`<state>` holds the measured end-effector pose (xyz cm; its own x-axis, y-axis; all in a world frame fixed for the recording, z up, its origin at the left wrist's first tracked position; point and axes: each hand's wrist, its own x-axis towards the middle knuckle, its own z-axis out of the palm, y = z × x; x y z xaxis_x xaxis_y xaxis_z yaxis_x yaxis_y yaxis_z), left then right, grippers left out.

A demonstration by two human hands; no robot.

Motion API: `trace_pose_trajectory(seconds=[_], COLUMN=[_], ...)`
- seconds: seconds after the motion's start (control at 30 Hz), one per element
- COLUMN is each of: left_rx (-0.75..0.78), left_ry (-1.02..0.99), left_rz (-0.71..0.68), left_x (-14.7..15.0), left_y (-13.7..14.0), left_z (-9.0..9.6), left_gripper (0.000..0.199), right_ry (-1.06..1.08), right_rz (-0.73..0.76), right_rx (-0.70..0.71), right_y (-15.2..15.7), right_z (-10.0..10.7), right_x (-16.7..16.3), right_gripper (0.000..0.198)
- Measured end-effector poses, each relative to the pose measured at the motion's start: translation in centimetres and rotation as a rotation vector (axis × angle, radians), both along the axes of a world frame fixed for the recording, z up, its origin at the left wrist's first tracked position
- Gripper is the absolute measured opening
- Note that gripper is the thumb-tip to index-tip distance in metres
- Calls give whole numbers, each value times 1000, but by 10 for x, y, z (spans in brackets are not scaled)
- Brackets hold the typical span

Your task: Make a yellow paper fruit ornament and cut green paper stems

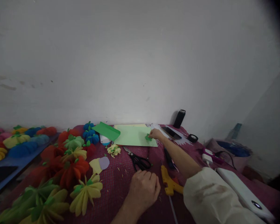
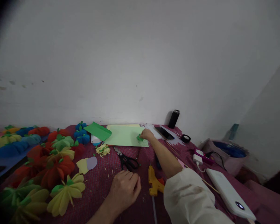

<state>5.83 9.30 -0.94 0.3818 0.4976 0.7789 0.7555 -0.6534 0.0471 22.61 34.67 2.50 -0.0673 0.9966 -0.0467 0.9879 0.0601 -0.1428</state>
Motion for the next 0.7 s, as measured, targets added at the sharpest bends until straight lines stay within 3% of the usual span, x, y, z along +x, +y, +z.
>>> trace_pose_trajectory(seconds=[0.37,0.57,0.7], left_rx=[-10,-7,-7], left_ry=[1,-3,-1], left_rz=[6,8,8], left_x=[0,1,0], left_y=[-1,1,0], left_z=[-2,-2,-2], left_gripper=[15,15,15], right_ry=[-121,-160,-179], right_rz=[4,17,23], right_rx=[-84,-95,-29], right_y=[6,2,2], right_z=[7,-4,-9], right_x=[17,16,11], right_gripper=[27,28,28])
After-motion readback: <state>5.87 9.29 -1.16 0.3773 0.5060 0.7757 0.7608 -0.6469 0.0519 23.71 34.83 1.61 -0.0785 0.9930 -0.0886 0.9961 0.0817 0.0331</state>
